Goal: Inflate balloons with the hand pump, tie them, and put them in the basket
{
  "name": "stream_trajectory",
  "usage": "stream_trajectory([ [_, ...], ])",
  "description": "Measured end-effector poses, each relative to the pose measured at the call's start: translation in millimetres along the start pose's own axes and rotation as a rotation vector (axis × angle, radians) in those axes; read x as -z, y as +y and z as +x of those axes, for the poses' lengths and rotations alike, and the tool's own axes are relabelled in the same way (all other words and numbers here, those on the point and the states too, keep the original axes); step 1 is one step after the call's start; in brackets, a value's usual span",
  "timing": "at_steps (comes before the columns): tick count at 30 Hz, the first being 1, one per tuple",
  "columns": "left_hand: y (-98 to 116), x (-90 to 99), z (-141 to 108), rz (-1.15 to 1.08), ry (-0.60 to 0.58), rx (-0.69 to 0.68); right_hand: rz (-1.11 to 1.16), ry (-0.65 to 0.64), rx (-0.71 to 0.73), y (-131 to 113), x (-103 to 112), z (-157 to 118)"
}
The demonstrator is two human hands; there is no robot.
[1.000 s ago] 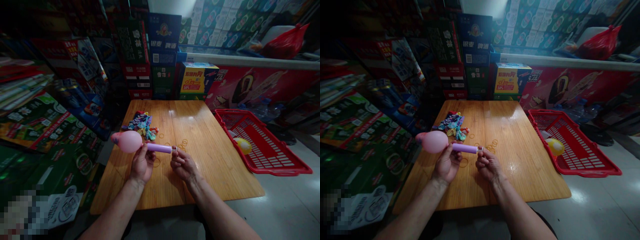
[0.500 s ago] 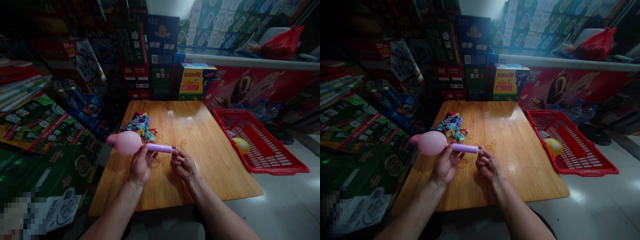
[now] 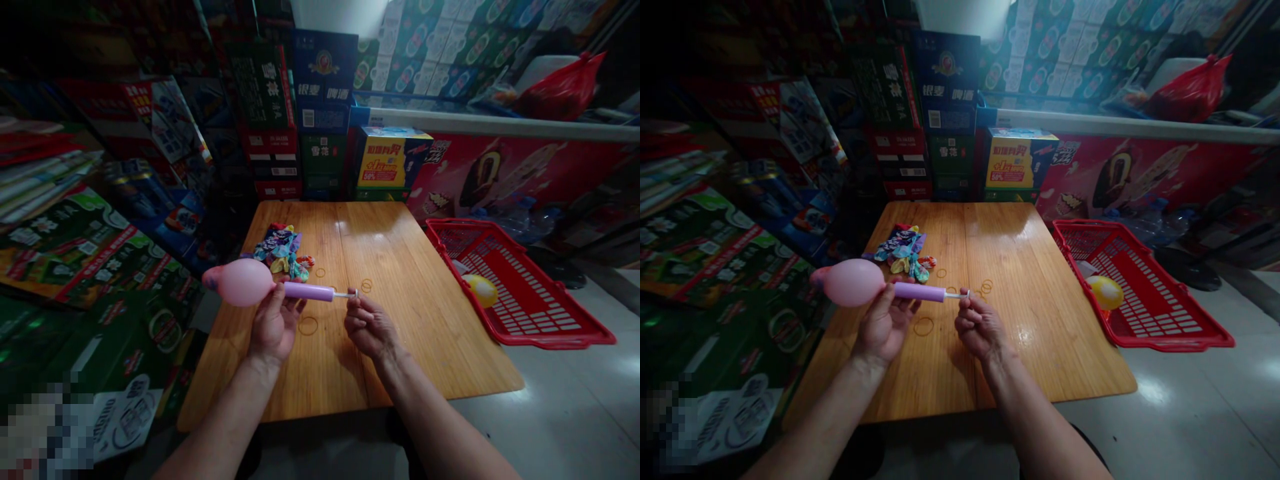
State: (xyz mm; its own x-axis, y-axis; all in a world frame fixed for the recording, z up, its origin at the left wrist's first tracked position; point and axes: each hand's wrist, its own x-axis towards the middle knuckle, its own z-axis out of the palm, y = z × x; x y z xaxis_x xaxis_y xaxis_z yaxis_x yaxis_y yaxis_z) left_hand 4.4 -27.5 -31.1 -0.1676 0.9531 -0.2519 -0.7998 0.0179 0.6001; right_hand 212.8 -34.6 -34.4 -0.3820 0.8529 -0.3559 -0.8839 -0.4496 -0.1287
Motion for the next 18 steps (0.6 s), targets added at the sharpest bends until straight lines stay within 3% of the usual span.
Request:
stream_trajectory([
  [5,-17.1,-2.6,-11.5,0.009,-0.031,0.120,0.038,0.034,-0.038,20.9,-4.2,2.5],
  [9,-8.3,-1.9,-4.2,0.004,-0.052,0.115,0.046,0.032,-0.068,6.5,-3.5,0.4],
  [13,8.1,-2.4,3.7,-0.020,-0.024,0.045,0.034,-0.047,-0.007,-11.7,0.0,-2.5],
  [15,8.9,-4.0,0.7,-0.010,-0.029,0.001,0.043,-0.050,0.015,-10.3,0.9,-1.7],
  [18,-0.3,-6.9,-10.2,0.013,-0.079,0.061,0.029,-0.010,-0.011,4.0,0.7,1.4],
])
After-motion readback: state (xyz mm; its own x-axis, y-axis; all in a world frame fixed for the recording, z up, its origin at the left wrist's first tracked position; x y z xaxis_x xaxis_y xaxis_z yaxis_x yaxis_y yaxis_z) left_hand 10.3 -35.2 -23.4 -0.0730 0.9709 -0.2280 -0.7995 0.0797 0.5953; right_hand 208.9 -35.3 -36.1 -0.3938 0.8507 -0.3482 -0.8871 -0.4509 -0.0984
